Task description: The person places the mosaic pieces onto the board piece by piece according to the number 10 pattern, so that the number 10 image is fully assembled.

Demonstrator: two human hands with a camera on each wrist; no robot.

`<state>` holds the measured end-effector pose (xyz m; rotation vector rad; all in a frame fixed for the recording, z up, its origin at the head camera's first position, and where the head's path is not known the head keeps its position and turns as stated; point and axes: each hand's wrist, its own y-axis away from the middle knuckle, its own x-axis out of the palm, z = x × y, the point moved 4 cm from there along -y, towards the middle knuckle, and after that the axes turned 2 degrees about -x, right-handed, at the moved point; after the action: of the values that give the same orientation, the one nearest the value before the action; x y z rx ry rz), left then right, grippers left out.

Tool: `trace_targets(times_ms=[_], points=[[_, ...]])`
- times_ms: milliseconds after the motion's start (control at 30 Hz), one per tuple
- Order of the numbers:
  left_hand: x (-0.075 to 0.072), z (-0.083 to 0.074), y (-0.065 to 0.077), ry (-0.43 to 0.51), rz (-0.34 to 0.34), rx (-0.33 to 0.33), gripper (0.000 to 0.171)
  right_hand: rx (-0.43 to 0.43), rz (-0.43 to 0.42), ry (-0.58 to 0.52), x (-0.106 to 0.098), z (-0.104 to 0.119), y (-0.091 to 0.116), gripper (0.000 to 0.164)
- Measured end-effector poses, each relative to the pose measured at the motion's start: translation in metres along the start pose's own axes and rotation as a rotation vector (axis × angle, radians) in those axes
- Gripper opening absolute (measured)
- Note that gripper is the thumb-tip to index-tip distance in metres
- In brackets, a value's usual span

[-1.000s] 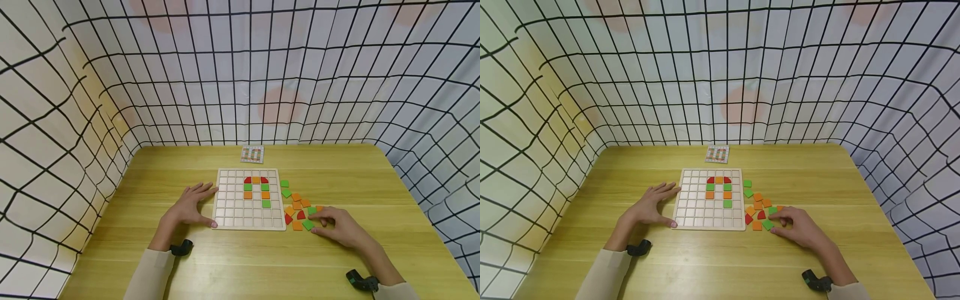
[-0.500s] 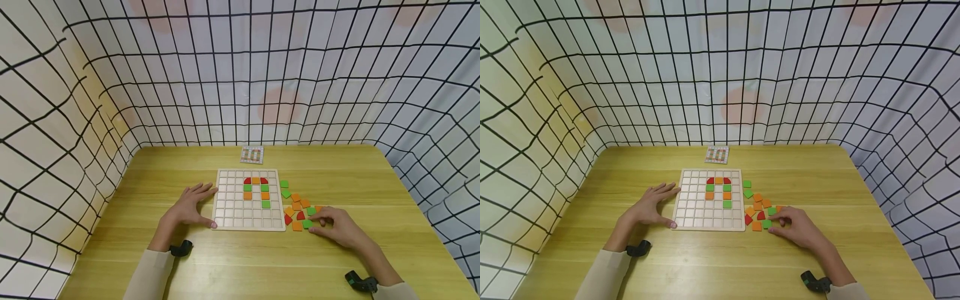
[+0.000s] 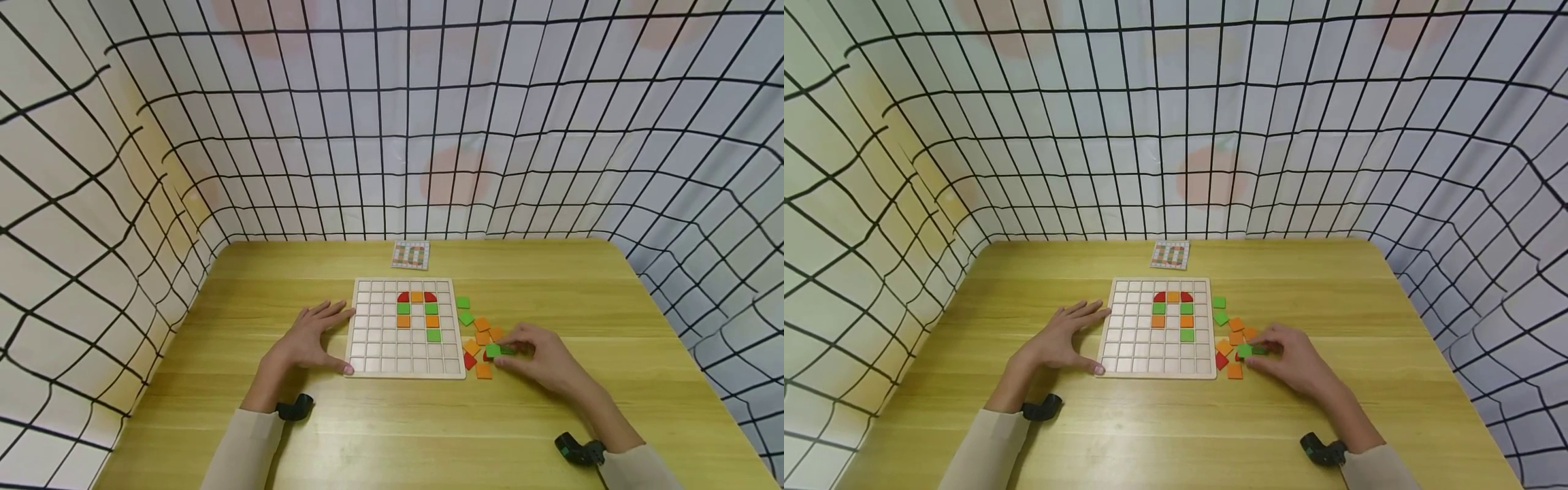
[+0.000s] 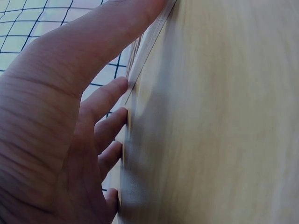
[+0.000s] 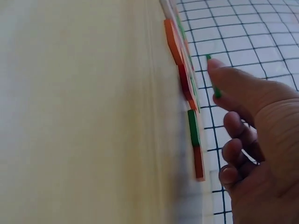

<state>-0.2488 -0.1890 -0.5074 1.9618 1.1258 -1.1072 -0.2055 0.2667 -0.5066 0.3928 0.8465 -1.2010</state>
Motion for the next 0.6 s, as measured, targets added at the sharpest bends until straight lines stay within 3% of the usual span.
trace_targets(times_ms=[267,600], points=[[-0.001,-0.001,0.001,0.009,-0.004,0.0,0.118,-0.044,-0.03,0.006,0.006,0.015,-0.026,0.025],[0.0,0.0,0.0,-0.001,-0.003,0.004,0.117,0.009,-0.042,-0.017,0.023,0.033,-0.05,0.034]])
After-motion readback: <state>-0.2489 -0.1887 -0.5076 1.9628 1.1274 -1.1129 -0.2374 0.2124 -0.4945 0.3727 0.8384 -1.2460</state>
